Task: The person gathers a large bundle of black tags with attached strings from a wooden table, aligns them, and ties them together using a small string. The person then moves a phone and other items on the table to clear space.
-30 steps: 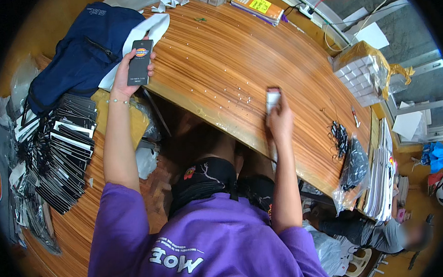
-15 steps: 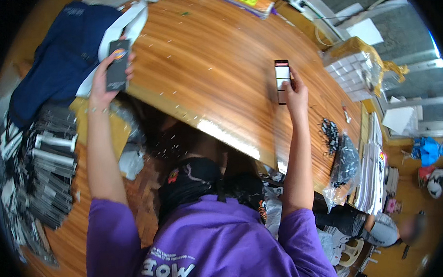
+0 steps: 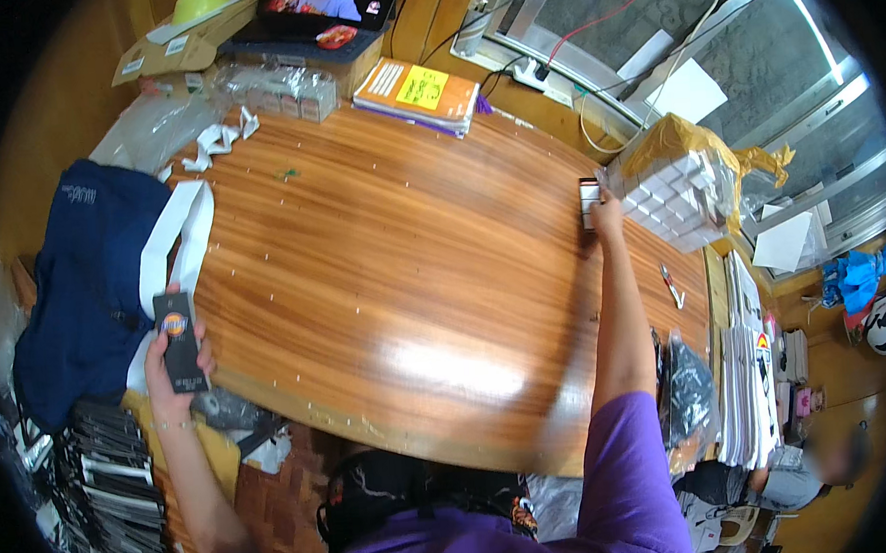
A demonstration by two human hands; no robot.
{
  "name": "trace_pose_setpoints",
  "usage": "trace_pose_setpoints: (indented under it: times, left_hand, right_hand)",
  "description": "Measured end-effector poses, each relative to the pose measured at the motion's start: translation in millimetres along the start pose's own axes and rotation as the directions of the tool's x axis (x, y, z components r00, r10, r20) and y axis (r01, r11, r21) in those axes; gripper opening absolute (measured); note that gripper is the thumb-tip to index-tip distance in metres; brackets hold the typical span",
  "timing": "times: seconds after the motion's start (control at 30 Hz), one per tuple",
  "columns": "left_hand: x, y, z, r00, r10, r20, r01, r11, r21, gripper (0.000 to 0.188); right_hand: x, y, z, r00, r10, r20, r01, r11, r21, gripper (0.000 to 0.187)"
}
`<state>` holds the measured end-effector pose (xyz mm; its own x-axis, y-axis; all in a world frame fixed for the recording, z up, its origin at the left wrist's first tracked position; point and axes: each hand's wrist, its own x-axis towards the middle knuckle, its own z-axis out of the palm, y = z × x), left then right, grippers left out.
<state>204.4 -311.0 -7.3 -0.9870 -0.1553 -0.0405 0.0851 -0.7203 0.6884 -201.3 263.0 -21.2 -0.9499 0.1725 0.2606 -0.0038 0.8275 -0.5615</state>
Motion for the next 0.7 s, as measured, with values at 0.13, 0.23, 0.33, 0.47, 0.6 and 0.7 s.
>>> trace_pose_setpoints:
  times: [0.13, 0.23, 0.33, 0.47, 0.6, 0.7]
  left_hand:
    - [-13.8, -1.1, -10.3, 0.999, 0.034, -0.033, -0.034, 0.999, -0.012, 0.062]
    - [-9.4, -3.7, -11.0, 0.999, 0.013, -0.049, -0.014, 1.0, -0.021, 0.064]
    - [-5.7, -2.9, -13.5, 0.999, 0.02, -0.041, -0.02, 1.0, 0.011, 0.066]
    - [-3.8, -2.7, -12.2, 1.0, 0.008, -0.03, -0.007, 0.999, 0.041, 0.067]
    - [-11.6, -6.6, -9.9, 0.998, 0.026, -0.064, -0.023, 0.999, 0.049, 0.066]
    - [-4.9, -7.1, -9.8, 0.999, 0.004, -0.05, -0.001, 0.999, 0.053, 0.065]
  right_hand:
    - [-38.0, -90.0, 41.0, 0.837, -0.359, 0.414, 0.207, 0.906, 0.369, 0.046]
    - [25.3, -63.4, 38.6, 0.943, -0.332, 0.002, 0.32, 0.911, 0.262, 0.047]
    - [70.5, -46.9, 32.8, 0.995, -0.086, -0.055, 0.081, 0.993, -0.089, 0.05]
    - [91.3, -40.0, 45.8, 0.987, -0.112, 0.118, 0.104, 0.992, 0.074, 0.046]
    - [50.8, -81.9, 50.3, 0.797, -0.393, 0.46, 0.287, 0.915, 0.284, 0.041]
    - [60.7, -75.2, 35.9, 0.791, -0.519, 0.326, 0.374, 0.83, 0.414, 0.041]
